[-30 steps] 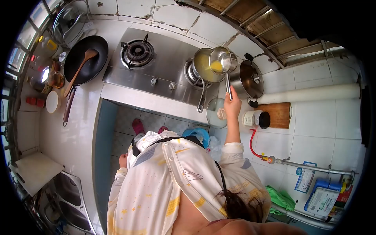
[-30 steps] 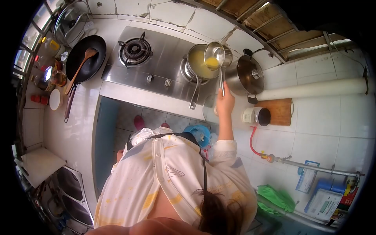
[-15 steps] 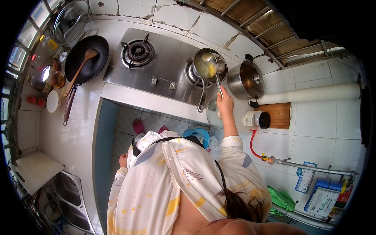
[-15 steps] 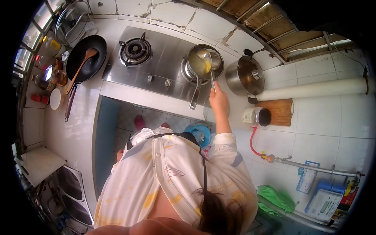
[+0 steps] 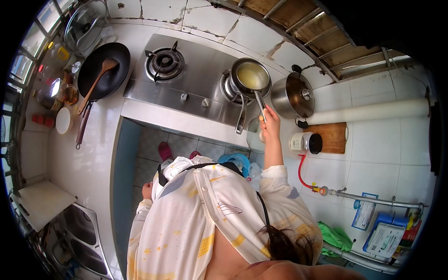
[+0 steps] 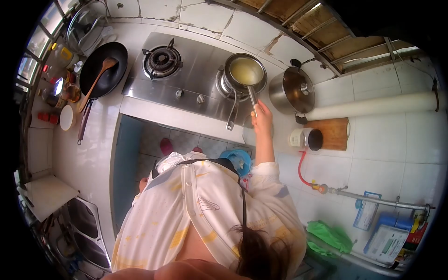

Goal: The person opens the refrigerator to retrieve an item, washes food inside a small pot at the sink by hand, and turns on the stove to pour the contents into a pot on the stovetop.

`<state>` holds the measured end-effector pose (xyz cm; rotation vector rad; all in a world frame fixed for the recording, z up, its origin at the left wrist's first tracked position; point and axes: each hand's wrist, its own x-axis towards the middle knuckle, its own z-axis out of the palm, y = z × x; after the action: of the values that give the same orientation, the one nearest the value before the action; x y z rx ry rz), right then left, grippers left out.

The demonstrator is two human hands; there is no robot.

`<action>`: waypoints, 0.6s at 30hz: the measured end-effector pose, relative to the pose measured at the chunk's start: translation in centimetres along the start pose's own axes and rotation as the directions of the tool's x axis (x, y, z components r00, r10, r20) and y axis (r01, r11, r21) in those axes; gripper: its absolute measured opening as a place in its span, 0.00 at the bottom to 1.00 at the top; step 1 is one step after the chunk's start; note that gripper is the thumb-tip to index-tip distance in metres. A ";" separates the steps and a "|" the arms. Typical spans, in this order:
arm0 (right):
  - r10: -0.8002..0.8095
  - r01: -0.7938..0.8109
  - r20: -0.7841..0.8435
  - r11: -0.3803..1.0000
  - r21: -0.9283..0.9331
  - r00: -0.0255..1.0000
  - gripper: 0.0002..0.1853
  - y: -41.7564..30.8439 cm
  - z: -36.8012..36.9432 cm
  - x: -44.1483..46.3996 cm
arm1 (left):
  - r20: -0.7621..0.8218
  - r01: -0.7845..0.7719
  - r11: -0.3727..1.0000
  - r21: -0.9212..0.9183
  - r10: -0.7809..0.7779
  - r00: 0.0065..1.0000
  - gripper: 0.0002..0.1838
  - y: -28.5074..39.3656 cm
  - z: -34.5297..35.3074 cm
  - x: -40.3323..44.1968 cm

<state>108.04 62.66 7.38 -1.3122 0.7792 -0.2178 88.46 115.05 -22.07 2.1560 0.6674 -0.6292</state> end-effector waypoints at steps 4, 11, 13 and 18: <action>-0.118 0.113 -0.087 0.992 -0.056 0.989 0.17 -0.7 0.1 -0.8 | -0.014 0.012 1.000 -0.009 -0.012 1.000 0.20 -0.2 0.1 -0.1; -0.298 0.264 -0.073 0.917 -0.299 0.952 0.18 -1.1 -2.0 -1.4 | 0.014 0.019 1.000 0.001 -0.019 1.000 0.19 -0.2 0.0 0.1; -0.397 0.332 -0.058 0.832 -0.444 0.916 0.19 -1.3 -2.2 -1.2 | 0.028 0.012 1.000 0.024 -0.012 1.000 0.19 -0.3 0.0 0.5; -0.551 0.429 -0.029 0.681 -0.593 0.834 0.19 -1.1 -2.6 -0.5 | 0.027 0.014 0.999 0.034 -0.014 1.000 0.20 0.2 -0.2 0.9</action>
<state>106.39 60.62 8.46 -2.1009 0.6636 -0.6023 89.29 115.34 -22.41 2.1717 0.6623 -0.6802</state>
